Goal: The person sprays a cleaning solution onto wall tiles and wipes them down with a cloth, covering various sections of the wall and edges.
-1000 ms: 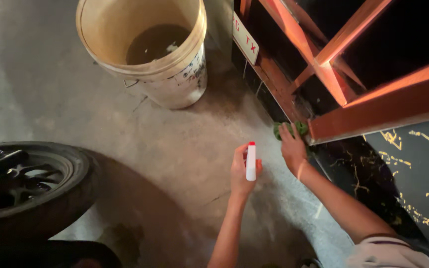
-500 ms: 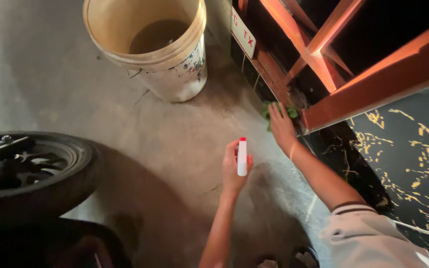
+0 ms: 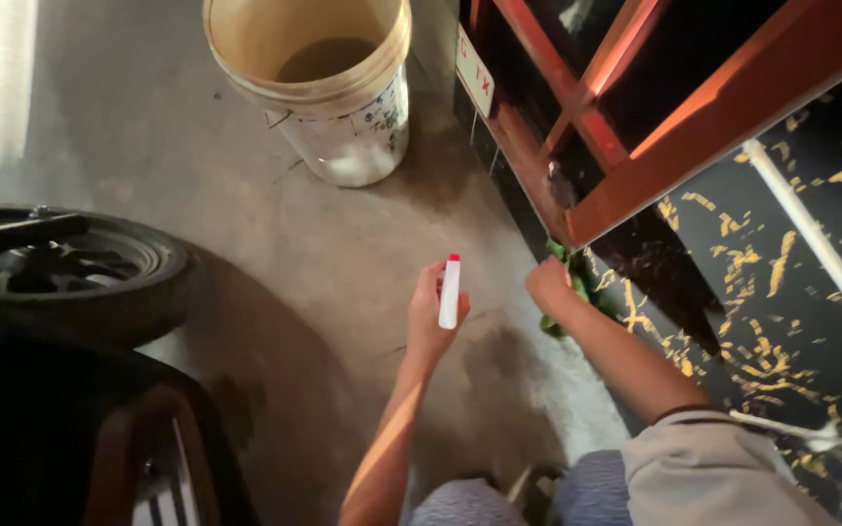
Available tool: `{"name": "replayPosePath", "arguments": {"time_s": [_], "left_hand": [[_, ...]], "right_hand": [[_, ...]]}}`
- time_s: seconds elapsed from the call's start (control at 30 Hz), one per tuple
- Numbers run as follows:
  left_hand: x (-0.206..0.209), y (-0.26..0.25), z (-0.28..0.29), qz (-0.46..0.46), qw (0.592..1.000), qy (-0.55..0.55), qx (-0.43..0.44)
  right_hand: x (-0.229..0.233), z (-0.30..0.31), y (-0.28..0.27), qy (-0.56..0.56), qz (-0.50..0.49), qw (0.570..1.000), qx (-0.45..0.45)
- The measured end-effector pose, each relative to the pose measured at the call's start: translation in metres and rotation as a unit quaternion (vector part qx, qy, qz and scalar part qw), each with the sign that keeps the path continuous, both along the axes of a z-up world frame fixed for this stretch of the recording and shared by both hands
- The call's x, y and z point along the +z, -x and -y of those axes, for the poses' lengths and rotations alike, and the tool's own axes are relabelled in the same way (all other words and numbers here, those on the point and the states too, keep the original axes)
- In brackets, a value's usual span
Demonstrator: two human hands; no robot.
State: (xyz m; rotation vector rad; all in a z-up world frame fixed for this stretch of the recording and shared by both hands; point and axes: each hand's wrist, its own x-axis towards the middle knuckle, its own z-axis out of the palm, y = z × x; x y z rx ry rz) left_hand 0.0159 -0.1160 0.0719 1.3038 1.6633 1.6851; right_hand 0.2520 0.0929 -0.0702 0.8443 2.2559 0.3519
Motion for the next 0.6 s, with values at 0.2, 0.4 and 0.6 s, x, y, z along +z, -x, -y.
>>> {"name": "replayPosePath", "arguments": {"time_s": [0.2, 0.4, 0.6], "left_hand": [[0.023, 0.006, -0.018, -0.003, 1.0, 0.004, -0.026], [0.047, 0.021, -0.052, -0.028, 1.0, -0.003, 0.001], [0.028, 0.048, -0.115, 0.032, 0.998, 0.056, -0.013]], "right_hand": [[0.026, -0.022, 0.015, 0.018, -0.103, 0.993, -0.051], [0.076, -0.022, 0.057, -0.053, -0.087, 0.995, 0.011], [0.094, -0.032, 0.084, -0.11, 0.052, 0.982, 0.142]]}}
